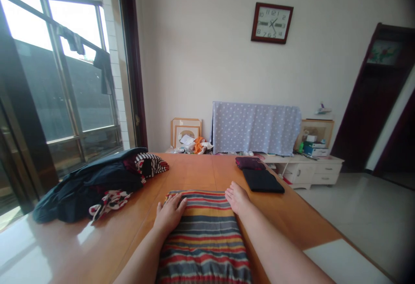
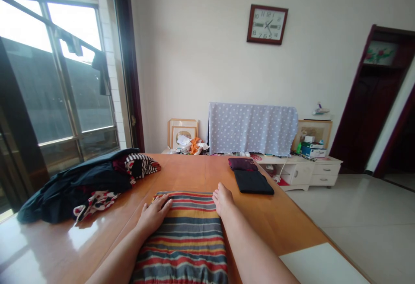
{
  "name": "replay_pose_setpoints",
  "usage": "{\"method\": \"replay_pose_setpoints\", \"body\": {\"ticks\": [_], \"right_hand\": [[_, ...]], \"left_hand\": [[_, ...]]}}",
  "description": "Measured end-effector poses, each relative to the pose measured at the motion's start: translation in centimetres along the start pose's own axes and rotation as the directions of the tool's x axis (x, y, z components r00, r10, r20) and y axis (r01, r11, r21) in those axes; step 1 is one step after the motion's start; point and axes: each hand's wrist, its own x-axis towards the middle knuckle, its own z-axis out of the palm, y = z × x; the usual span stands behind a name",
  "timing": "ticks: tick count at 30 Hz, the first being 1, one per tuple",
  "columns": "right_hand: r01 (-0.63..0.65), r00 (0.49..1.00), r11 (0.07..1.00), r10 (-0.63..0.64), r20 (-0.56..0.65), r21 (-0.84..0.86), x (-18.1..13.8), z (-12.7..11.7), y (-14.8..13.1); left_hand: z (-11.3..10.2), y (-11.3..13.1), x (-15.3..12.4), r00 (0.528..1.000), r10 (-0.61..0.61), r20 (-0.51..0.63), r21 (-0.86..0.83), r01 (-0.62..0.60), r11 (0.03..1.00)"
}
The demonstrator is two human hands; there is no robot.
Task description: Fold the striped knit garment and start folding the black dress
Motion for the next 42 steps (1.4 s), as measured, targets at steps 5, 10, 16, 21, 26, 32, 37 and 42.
{"method": "replay_pose_setpoints", "body": {"ticks": [5,10,16,21,26,32,37,42], "right_hand": [[0.016,0.995,1.0,-0.016,0.102,-0.007,-4.0,-0.2,-0.3],[-0.1,0.977,0.987,0.073,0.201,0.129,-8.0,-2.6,3.0],[-0.027,0.99,0.982,0.001,0.14,0.189,-11.2,-4.9,5.2],[0.303,0.932,0.941,-0.261,0.249,-0.147,-15.6,-4.6,4.8],[0.657,0.754,0.383,-0.335,0.565,-0.649,-19.2,-4.5,6.6],[0.629,0.777,0.164,-0.173,0.606,-0.76,-20.0,-4.4,7.6],[0.633,0.774,0.231,-0.204,0.6,-0.739,-19.8,-4.9,7.3],[0.574,0.795,0.4,-0.483,0.368,-0.714,-17.8,-6.6,7.3]], "left_hand": [[-1.1,-0.2,0.1,0.995,-0.043,-0.09,-0.324,0.012,0.946],[-2.6,-0.4,-0.5,0.982,-0.136,-0.135,-0.561,0.037,0.827],[-4.5,0.4,-2.4,0.961,-0.211,-0.179,-0.549,0.081,0.832],[-4.3,1.9,-6.3,0.985,-0.026,-0.168,-0.412,-0.047,0.91],[-1.9,2.6,-11.0,0.996,0.076,-0.039,-0.011,-0.076,0.997],[-1.1,2.7,-12.7,0.993,0.098,0.072,0.239,-0.113,0.965],[-1.5,3.0,-12.7,0.992,0.095,0.078,0.268,-0.113,0.957],[-1.3,3.1,-12.8,0.993,0.086,0.081,0.265,-0.105,0.959]]}}
